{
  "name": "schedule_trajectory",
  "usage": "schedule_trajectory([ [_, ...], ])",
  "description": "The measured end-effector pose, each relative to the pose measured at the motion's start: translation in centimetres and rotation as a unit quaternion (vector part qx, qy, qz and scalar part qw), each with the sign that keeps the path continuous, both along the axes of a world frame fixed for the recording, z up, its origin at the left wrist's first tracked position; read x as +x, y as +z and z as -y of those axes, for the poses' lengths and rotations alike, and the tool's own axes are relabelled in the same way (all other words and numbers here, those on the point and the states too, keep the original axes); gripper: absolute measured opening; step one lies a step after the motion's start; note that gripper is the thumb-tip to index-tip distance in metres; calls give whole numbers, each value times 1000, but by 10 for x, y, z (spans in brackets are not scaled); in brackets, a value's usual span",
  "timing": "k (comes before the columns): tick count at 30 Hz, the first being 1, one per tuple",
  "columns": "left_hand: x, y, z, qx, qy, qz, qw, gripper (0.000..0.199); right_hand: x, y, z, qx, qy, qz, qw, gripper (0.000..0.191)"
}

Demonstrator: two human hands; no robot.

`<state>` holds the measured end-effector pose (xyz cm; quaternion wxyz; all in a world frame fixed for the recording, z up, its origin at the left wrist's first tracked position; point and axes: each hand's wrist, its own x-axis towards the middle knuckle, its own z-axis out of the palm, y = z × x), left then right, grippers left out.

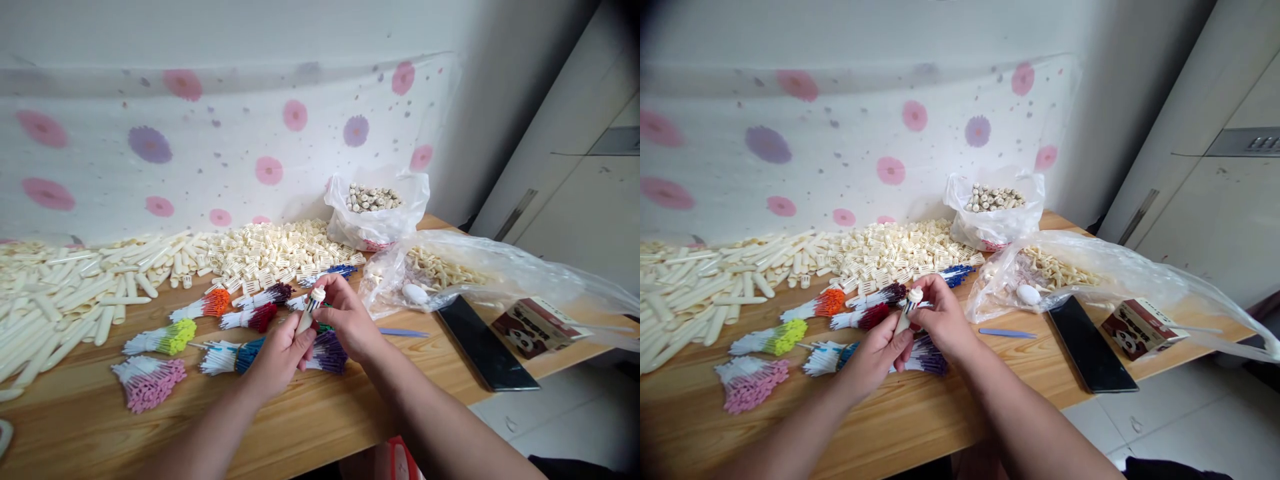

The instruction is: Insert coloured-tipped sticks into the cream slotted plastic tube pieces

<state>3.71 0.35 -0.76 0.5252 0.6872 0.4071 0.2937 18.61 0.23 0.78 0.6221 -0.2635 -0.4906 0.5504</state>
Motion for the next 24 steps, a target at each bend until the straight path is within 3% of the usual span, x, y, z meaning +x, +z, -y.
schedule_trajectory([
  [2, -1, -1, 0, -20, -15, 26, 999, 38, 6, -1, 0, 71, -62, 86, 992, 34],
  [5, -1, -1, 1, -44, -29, 52, 997, 40, 13, 0, 0, 180, -172, 215, 944, 30],
  [7, -2, -1, 1, -52, -29, 61, 996, 41, 15, 1, -2, 203, -193, 232, 932, 25],
  [11, -4, -5, -1, -56, -43, 66, 995, 43, 17, 4, -5, 169, -172, 195, 951, 19],
  [14, -6, -6, -6, -69, -59, 58, 994, 46, 27, 12, -7, 99, -100, 183, 973, 19],
  [16, -7, -4, -8, -73, -56, 81, 992, 52, 43, 24, -10, 69, -75, 220, 970, 24],
  [18, -7, 0, -9, -65, -11, 126, 990, 59, 69, 42, -19, 64, -148, 311, 937, 25],
  [19, -6, 3, -9, -56, 30, 143, 988, 59, 86, 53, -26, 64, -226, 375, 897, 26],
  [22, -4, 3, -9, -28, 136, 154, 978, 50, 140, 91, -56, 51, -379, 420, 823, 24],
  [24, -3, -3, -12, -14, 148, 155, 977, 49, 169, 110, -80, 42, -465, 450, 762, 26],
])
